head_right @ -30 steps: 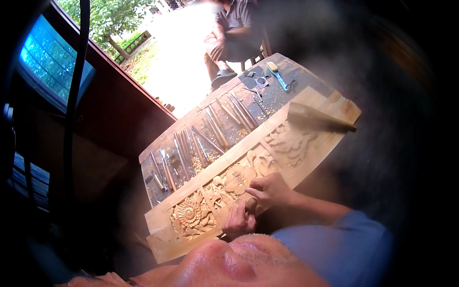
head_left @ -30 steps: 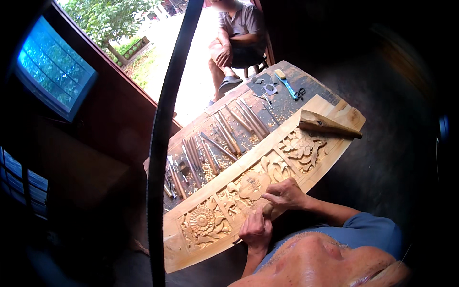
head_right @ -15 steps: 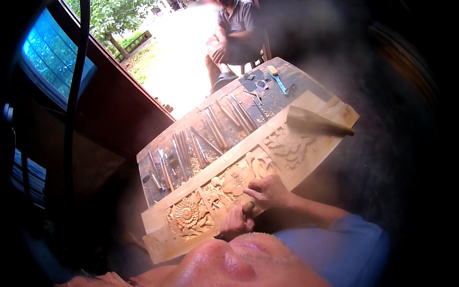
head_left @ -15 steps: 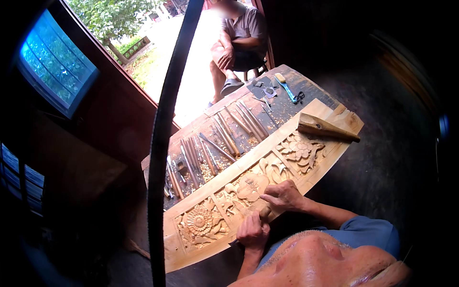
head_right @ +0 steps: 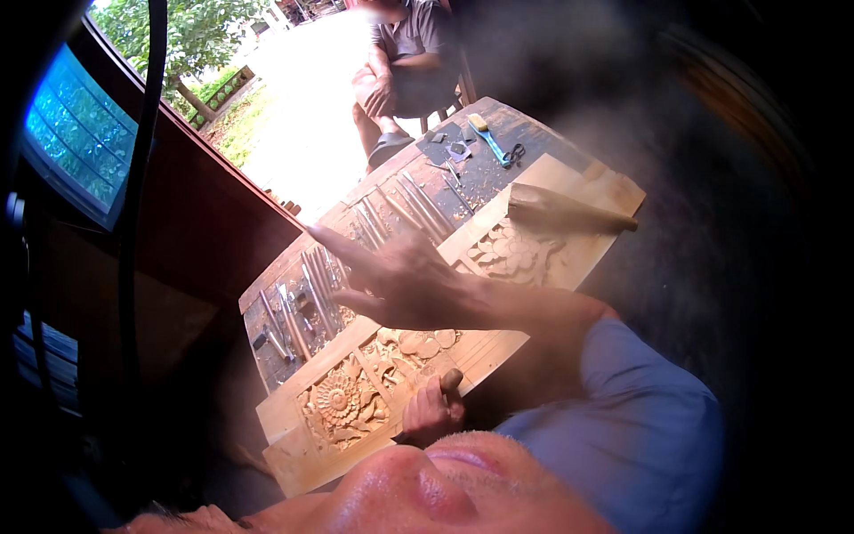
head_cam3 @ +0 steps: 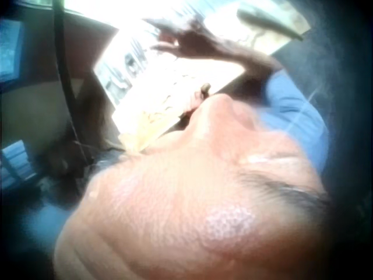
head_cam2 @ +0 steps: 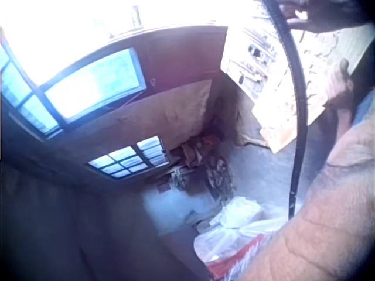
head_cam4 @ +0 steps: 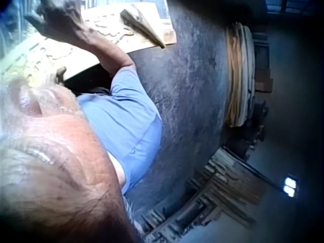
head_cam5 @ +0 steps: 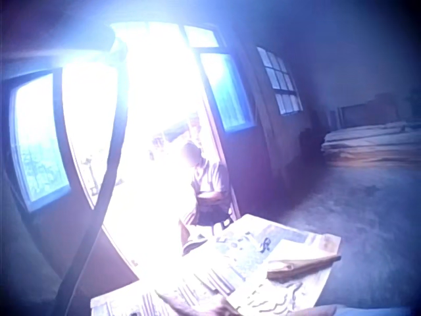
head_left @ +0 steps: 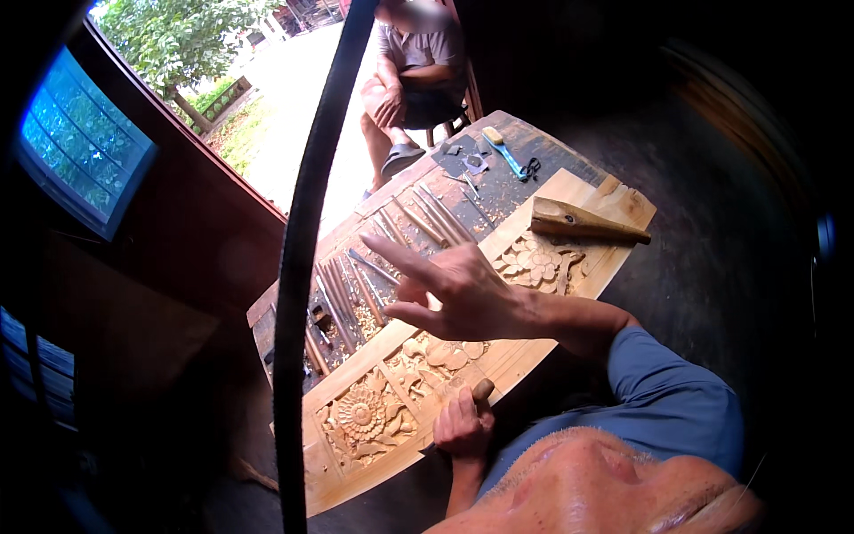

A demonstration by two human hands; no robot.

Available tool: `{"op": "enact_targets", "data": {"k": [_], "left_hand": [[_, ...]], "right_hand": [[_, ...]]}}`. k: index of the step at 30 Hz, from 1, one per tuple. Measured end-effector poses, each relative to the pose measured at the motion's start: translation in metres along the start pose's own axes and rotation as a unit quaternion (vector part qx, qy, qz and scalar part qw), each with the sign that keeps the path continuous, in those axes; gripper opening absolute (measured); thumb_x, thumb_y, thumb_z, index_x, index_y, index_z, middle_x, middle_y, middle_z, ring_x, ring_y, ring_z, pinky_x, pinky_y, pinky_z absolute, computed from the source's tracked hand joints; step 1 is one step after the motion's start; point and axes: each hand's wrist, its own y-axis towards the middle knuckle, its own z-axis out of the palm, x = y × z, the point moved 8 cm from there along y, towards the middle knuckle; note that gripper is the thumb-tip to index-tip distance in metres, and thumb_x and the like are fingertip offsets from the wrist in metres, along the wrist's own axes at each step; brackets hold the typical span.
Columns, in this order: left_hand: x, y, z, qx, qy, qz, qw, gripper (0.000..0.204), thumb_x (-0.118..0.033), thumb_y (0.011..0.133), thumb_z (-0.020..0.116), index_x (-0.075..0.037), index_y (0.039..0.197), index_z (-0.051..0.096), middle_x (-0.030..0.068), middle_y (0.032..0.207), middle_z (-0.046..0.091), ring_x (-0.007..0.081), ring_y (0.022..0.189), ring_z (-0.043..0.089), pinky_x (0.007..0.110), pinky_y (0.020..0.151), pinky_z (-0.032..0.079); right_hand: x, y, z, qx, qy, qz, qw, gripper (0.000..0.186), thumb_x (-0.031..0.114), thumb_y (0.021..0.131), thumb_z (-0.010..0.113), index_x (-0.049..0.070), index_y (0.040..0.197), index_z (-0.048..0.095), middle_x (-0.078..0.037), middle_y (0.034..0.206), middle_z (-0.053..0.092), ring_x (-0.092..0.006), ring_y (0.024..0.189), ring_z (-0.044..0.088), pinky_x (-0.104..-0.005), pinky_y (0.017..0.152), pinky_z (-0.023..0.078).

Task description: The person carves a floral design into a rectangular wooden board using a chisel and a wooden mallet. They repeatedly position the chisel on the wood and strike it to remove shavings, occasionally brushing away debris with their hand.

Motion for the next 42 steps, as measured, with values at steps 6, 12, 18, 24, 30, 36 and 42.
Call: {"op": "enact_targets", "data": {"k": [6,12,18,24,30,36,42], "left_hand": [[0.004,-0.005,0.0,-0.006,0.012,0.007,1.0,0.017,-0.029,0.098,0.076,-0.013,0.104,0.074,0.0027,0.071,0.056,0.0236,0.058,0.059,0.039,0.053,0.045],[0.003,-0.002,-0.004,-0.011,0.017,0.014,1.0,0.014,-0.026,0.098,0.074,-0.013,0.103,0.075,0.0031,0.07,0.056,0.0242,0.059,0.06,0.04,0.053,0.045],[0.005,-0.001,-0.001,-0.031,0.005,0.034,0.999,0.013,-0.026,0.094,0.069,-0.016,0.095,0.076,0.0016,0.068,0.062,0.0218,0.049,0.058,0.036,0.048,0.046],[0.003,-0.003,0.001,0.006,-0.016,0.011,1.0,0.017,-0.025,0.094,0.076,-0.014,0.083,0.069,0.0059,0.067,0.057,0.0293,0.057,0.058,0.043,0.053,0.045],[0.024,-0.009,0.013,0.057,-0.163,-0.082,0.982,0.015,-0.021,0.092,0.079,-0.014,0.082,0.069,0.0059,0.062,0.055,0.0302,0.055,0.059,0.045,0.053,0.045],[0.049,-0.024,0.023,0.065,-0.116,-0.078,0.988,0.012,-0.02,0.09,0.083,-0.014,0.099,0.077,0.0055,0.068,0.063,0.0289,0.058,0.064,0.043,0.054,0.048],[0.062,-0.003,0.005,0.066,-0.062,-0.125,0.988,0.017,-0.018,0.09,0.083,-0.011,0.103,0.077,0.007,0.08,0.073,0.0306,0.067,0.071,0.043,0.06,0.053]], "right_hand": [[0.039,0.037,-0.008,-0.06,0.059,-0.049,0.995,0.099,0.026,0.092,0.086,-0.004,0.169,0.031,-0.003,0.071,0.072,-0.0161,0.056,0.069,-0.0347,0.054,0.057],[0.052,0.029,-0.004,-0.096,0.105,-0.06,0.988,0.098,0.035,0.093,0.082,-0.001,0.169,0.033,-0.006,0.068,0.07,-0.0262,0.055,0.069,-0.042,0.053,0.056],[0.067,0.018,-0.012,-0.063,0.084,-0.096,0.99,0.085,0.028,0.093,0.085,-0.002,0.163,0.047,0.001,0.065,0.067,-0.0088,0.053,0.063,-0.0294,0.05,0.053],[0.072,-0.015,0.008,-0.021,0.076,-0.112,0.991,0.045,0.028,0.094,0.08,0.004,0.131,0.073,-0.002,0.064,0.066,-0.0175,0.053,0.064,-0.034,0.052,0.053],[0.033,-0.103,0.041,0.047,0.04,-0.008,0.998,0.026,0.025,0.093,0.084,0.008,0.113,0.081,-0.006,0.077,0.076,-0.022,0.063,0.073,-0.0329,0.057,0.056],[0.009,-0.183,0.024,0.021,0.056,0.126,0.99,0.016,0.018,0.091,0.085,0.01,0.104,0.081,-0.01,0.089,0.08,-0.0279,0.074,0.077,-0.0393,0.065,0.062],[0.004,-0.192,0.01,0.046,-0.112,0.124,0.985,0.043,0.015,0.084,0.088,0.005,0.124,0.077,-0.012,0.113,0.079,-0.0317,0.106,0.075,-0.0391,0.091,0.062]]}}
